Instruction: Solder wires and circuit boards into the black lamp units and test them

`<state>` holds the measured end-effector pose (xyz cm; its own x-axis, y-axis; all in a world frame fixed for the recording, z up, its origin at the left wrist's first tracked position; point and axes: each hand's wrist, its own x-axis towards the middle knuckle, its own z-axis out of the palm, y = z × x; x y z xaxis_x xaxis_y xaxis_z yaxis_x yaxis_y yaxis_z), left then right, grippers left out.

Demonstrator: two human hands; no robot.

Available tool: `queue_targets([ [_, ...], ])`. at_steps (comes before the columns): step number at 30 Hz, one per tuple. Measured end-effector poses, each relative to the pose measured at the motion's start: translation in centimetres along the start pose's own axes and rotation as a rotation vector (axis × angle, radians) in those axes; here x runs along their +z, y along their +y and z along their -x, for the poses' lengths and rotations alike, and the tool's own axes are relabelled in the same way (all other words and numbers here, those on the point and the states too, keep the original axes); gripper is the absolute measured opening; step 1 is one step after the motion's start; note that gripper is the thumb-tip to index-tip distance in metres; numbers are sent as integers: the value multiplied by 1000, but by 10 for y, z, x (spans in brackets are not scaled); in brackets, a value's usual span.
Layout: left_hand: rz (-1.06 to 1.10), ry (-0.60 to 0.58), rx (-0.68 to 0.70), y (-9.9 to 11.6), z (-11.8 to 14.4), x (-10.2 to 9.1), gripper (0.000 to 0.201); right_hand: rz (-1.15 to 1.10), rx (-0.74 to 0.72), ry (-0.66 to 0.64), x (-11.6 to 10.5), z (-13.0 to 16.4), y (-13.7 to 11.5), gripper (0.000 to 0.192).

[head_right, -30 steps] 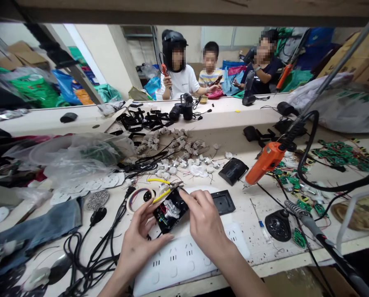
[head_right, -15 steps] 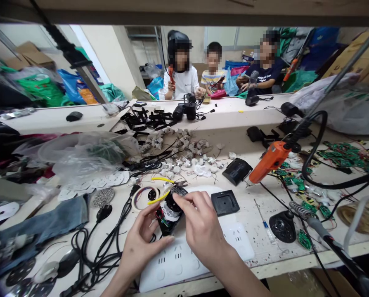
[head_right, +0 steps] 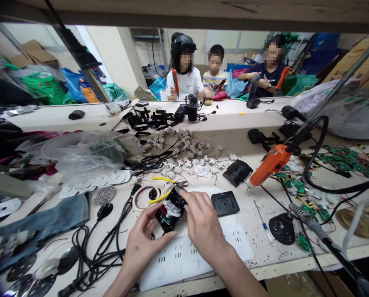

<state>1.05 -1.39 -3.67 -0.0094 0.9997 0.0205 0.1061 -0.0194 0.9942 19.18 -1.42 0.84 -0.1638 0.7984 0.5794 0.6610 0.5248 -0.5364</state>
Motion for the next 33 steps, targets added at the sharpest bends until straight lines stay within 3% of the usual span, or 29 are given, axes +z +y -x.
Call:
queue_targets([
  [6,-1,8,25,-3,0,1,62,-47,39,61,0,3,-1,33],
  [16,29,1,83,-7,1,1,69,-119,-9,111,-3,3,-14,37],
  [22,1,18,130,-6,1,2,54,-103,-8,152,1,6,-17,31],
  [29,-428,-24,193,-1,-3,6,42,-13,124,68,11,17,2,18],
  [33,-523,-48,210,1,-4,11,39,28,171,45,15,26,12,16],
])
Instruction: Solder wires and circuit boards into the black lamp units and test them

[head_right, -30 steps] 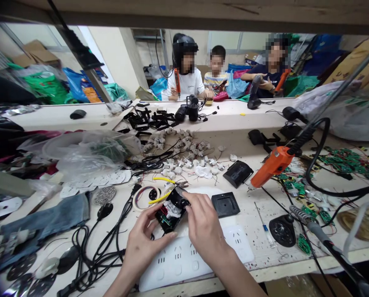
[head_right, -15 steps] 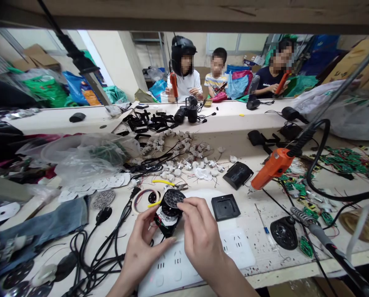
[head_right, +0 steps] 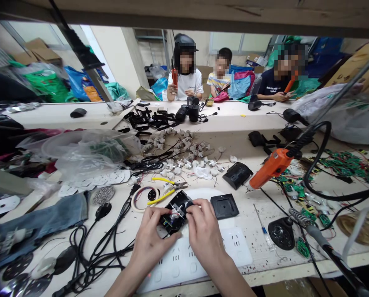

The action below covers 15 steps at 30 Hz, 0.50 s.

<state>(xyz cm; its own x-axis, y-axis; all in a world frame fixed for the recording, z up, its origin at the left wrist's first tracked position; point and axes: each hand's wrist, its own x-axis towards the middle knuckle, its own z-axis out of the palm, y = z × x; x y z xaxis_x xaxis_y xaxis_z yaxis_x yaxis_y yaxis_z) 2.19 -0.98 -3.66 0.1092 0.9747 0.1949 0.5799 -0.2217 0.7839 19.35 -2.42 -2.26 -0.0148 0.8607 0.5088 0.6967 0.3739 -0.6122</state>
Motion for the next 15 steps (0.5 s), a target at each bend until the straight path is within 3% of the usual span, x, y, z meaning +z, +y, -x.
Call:
queue_targets([
  [15,-88,-122,2,3,-4,-5,44,-90,33,-100,15,-11,4,23],
])
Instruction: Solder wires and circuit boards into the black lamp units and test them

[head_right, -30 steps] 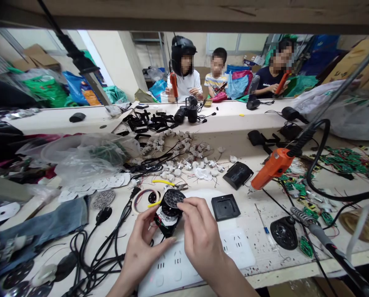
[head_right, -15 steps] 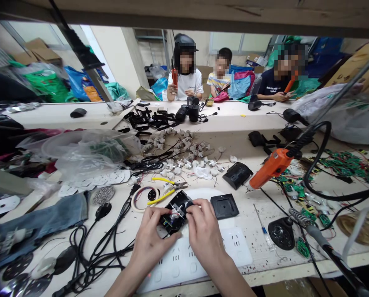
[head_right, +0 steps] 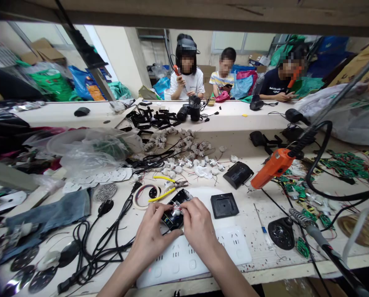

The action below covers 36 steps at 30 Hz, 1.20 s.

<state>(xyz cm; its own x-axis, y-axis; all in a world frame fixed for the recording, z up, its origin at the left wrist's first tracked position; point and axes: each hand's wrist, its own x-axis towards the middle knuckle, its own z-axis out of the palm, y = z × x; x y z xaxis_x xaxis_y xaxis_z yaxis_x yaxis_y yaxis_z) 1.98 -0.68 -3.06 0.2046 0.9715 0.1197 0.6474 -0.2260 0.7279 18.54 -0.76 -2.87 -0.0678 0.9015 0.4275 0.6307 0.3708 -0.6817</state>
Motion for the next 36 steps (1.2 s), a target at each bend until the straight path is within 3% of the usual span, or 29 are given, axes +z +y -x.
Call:
queue_targets([
  [8,55,46,1,-2,0,0,44,23,-56,-41,-3,-3,0,22],
  [15,244,-25,-57,-8,-9,-13,19,52,-89,-54,-4,-14,5,20],
  [26,418,145,-223,-23,-11,-3,31,28,-77,-10,-8,0,-2,18],
  [29,436,157,-203,-24,-11,-4,28,14,-77,-7,-10,4,-4,17],
  [33,370,135,-132,-20,-10,-10,18,17,-62,38,-26,19,-2,16],
  [36,322,152,-83,-16,-8,-15,19,40,33,133,-53,44,10,17],
])
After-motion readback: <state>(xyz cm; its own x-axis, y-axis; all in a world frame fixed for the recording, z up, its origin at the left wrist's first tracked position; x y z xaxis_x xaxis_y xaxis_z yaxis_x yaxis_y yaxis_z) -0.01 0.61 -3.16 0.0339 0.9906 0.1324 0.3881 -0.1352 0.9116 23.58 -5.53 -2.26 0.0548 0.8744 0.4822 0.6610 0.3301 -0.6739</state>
